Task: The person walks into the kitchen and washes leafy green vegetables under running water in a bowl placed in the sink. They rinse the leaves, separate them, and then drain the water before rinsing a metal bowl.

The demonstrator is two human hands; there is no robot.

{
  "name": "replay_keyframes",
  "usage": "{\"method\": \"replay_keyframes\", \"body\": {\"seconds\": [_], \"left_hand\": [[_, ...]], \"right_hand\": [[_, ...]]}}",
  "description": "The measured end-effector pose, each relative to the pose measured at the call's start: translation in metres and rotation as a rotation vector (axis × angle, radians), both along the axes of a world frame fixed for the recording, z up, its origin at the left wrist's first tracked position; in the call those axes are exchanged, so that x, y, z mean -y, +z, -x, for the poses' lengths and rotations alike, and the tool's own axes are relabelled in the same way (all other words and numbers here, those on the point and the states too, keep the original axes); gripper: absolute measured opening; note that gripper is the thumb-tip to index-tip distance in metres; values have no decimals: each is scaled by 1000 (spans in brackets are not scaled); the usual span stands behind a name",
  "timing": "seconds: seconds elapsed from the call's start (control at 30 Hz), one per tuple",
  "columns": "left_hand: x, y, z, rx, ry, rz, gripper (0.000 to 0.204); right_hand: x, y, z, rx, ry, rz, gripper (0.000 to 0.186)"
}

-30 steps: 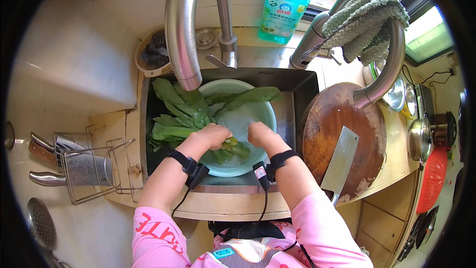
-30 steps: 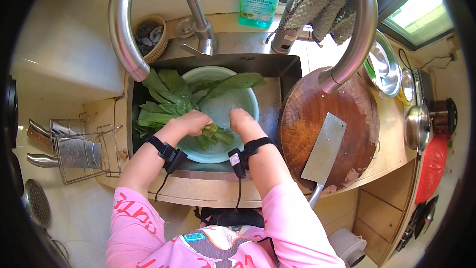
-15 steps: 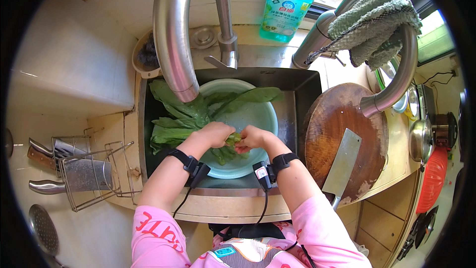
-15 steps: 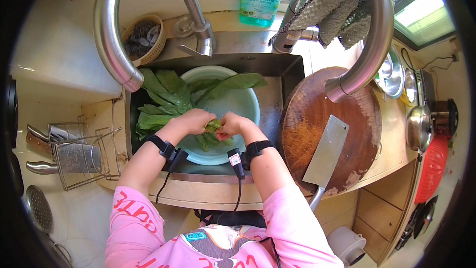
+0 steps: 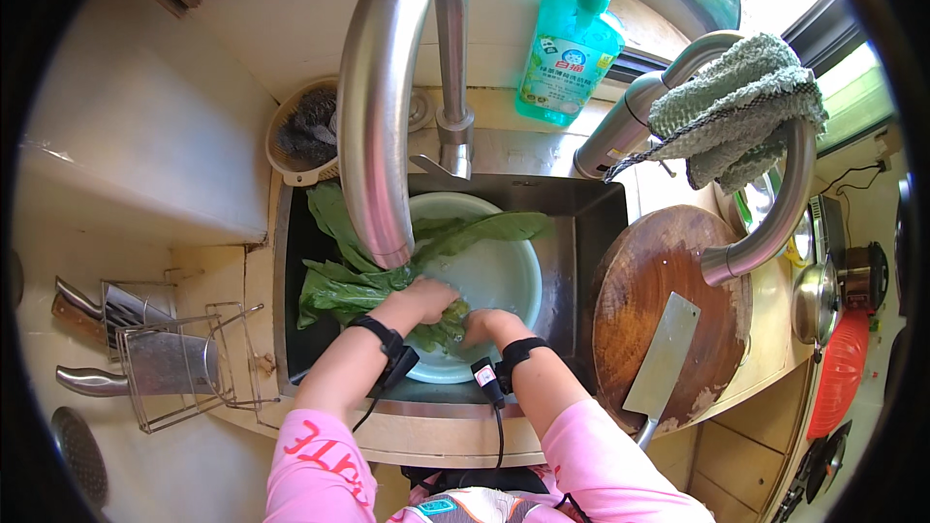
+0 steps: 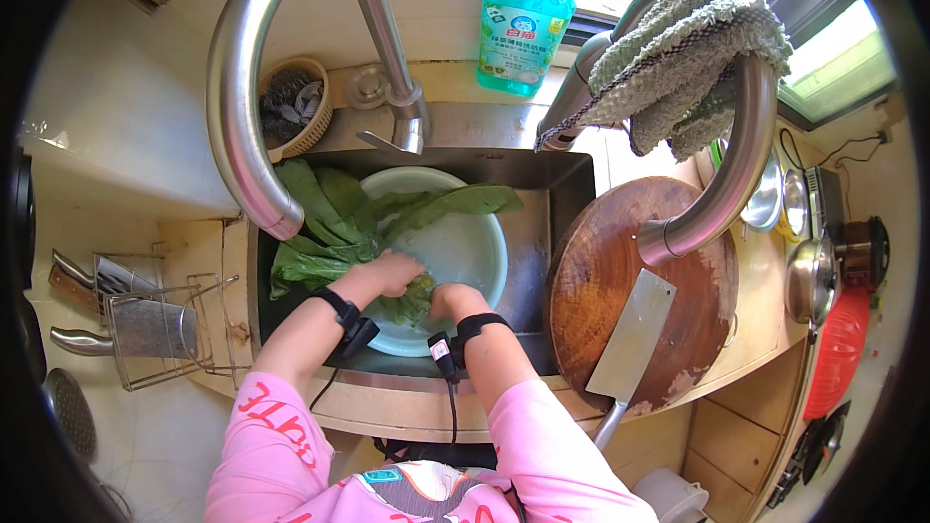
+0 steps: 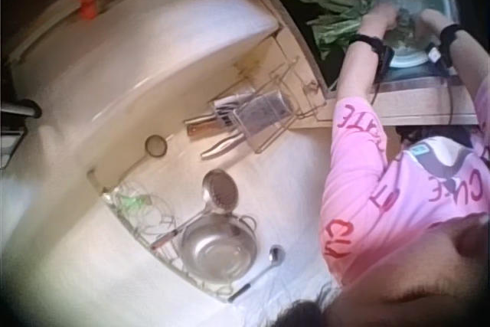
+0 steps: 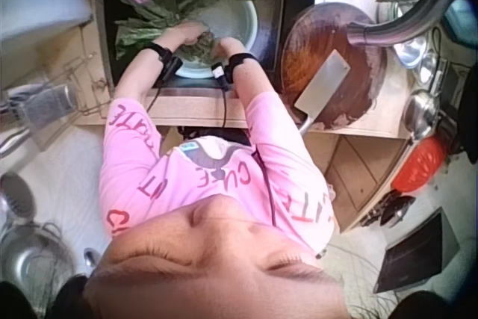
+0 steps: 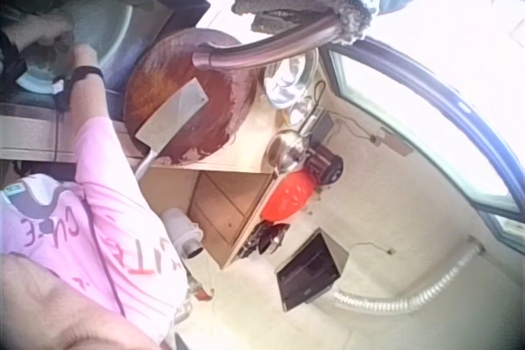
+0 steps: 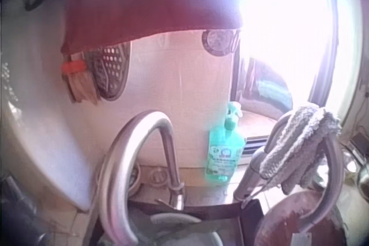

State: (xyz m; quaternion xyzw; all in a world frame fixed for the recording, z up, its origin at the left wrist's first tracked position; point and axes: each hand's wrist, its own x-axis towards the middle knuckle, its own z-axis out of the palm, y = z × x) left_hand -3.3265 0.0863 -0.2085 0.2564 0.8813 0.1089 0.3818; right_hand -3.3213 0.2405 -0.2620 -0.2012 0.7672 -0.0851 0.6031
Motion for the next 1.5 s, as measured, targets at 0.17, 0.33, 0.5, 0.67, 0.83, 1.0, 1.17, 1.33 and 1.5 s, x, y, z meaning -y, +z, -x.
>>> {"method": "replay_keyframes", "body": {"seconds": [0.17, 0.33, 0.5, 0.67, 0.83, 1.0, 1.17, 1.33, 1.5], "left_hand": [[20, 90, 12, -170, 214, -577, 33], [49, 184, 8, -356, 279, -709, 29], [53, 200, -5, -260, 261, -627, 27], [41, 144, -13, -145, 222, -503, 33], [5, 61, -21, -55, -7, -25, 33], [-9, 9, -20, 60, 3, 182, 38], [-10, -8, -11, 148, 49, 240, 42], [-7, 6, -11, 49, 59, 174, 33], [2, 28, -7, -246, 114, -263, 35]], "right_hand": [[6, 10, -2, 57, 19, -16, 56], [1, 25, 6, 164, -142, -39, 44], [-9, 30, 8, -214, -232, -40, 28], [-16, 35, 6, -815, -407, -50, 42], [-27, 45, 17, -469, -578, -29, 26], [-35, 24, 20, -186, -540, -4, 20], [-20, 0, 17, -426, -206, -47, 20], [-11, 23, 14, -599, -640, -119, 19], [-20, 52, 24, -288, -753, 91, 26]]}}
